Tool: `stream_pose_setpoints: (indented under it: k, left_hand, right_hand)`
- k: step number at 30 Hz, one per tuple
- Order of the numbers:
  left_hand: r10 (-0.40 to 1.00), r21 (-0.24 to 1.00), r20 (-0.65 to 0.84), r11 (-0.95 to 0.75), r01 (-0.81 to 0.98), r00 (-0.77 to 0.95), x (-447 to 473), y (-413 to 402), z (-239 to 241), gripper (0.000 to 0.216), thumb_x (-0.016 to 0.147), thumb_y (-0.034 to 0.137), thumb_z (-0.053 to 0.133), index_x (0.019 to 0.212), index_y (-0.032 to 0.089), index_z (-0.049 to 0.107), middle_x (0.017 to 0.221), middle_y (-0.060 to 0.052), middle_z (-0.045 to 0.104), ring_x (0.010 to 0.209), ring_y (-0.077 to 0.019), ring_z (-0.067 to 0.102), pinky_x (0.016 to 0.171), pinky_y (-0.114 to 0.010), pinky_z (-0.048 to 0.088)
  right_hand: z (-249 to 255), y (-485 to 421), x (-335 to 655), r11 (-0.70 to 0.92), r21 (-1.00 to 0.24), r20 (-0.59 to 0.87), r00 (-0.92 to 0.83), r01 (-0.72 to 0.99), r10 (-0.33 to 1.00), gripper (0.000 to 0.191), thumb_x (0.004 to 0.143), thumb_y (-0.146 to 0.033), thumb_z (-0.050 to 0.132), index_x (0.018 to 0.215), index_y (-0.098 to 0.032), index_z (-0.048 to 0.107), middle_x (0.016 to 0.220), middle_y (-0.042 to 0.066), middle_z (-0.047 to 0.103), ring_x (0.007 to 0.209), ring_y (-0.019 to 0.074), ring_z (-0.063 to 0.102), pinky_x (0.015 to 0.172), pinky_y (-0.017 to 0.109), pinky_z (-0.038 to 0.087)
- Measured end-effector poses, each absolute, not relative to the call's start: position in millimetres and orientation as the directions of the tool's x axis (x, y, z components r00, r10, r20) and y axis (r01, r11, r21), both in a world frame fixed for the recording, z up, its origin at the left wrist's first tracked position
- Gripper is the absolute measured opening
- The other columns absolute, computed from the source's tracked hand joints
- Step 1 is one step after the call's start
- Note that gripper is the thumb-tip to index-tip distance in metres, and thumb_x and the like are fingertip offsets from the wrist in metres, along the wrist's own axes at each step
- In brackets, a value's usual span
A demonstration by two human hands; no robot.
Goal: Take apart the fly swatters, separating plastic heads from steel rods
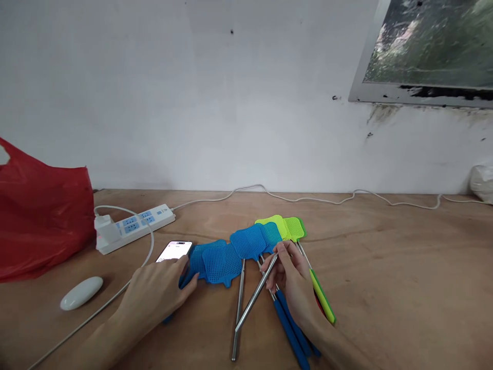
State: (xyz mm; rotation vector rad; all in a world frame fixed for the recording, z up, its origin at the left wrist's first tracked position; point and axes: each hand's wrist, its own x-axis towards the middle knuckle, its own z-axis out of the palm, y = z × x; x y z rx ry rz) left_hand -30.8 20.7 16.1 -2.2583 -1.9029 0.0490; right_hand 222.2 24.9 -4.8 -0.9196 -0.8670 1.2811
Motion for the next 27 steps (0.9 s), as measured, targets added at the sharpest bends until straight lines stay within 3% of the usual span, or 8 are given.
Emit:
stream_pose_setpoints:
  k: [8,14,17,21,27]
  left_hand:
    - [0.969,-0.101,-0.006,-0.247,0.964,0.248,-31.2,19.9,10.6,0.021,0.090,0.025,0.045,0.076,0.018,0.060,0.077,-0.010,0.070,0.070,-0.0284,0.067,0.055,-0.031,0.032]
    - [0.820,0.269,0.107,-0.569,0.777,0.563,-26.3,11.7,15.3,0.020,0.101,0.029,0.033,0.087,0.022,0.046,0.073,0.000,0.058,0.063,-0.0206,0.055,0.056,-0.031,0.028]
    - [0.766,0.407,0.092,-0.612,0.678,0.636,-21.7,4.7,10.7,0.020,0.105,0.030,0.029,0.095,0.023,0.045,0.073,0.002,0.056,0.063,-0.0200,0.055,0.057,-0.030,0.029]
    - [0.756,0.446,0.086,-0.612,0.654,0.649,-18.8,1.9,-2.1,0.020,0.105,0.030,0.028,0.104,0.023,0.047,0.079,0.000,0.059,0.068,-0.0217,0.058,0.060,-0.031,0.033]
    - [0.774,0.473,0.107,-0.592,0.652,0.625,-18.4,3.3,-8.1,0.020,0.106,0.030,0.027,0.103,0.024,0.046,0.077,0.000,0.058,0.067,-0.0208,0.056,0.060,-0.031,0.033]
  right_hand:
    - [-6.5,28.0,227.6,0.006,-0.914,-0.013,0.044,-0.406,0.999,0.041,0.078,-0.056,0.078,0.082,-0.019,0.062,0.070,0.001,0.071,0.042,0.0086,0.052,0.037,0.019,0.039]
    - [-11.7,34.1,235.4,-0.079,-0.828,-0.097,0.003,-0.556,0.995,0.033,0.080,-0.049,0.078,0.081,-0.019,0.065,0.076,0.002,0.072,0.053,0.0104,0.056,0.049,0.021,0.046]
    - [-14.7,36.1,237.1,-0.063,-0.807,-0.109,0.043,-0.587,0.993,0.031,0.078,-0.046,0.081,0.082,-0.020,0.065,0.082,0.003,0.075,0.060,0.0121,0.060,0.054,0.023,0.049]
    - [-16.0,36.8,237.5,-0.036,-0.807,-0.098,0.074,-0.590,0.992,0.032,0.075,-0.045,0.083,0.081,-0.020,0.064,0.082,0.002,0.075,0.063,0.0131,0.062,0.057,0.024,0.051]
    - [-14.3,34.4,236.6,0.016,-0.849,-0.032,0.082,-0.528,0.996,0.032,0.077,-0.047,0.082,0.081,-0.019,0.067,0.082,0.004,0.075,0.063,0.0141,0.063,0.058,0.025,0.051]
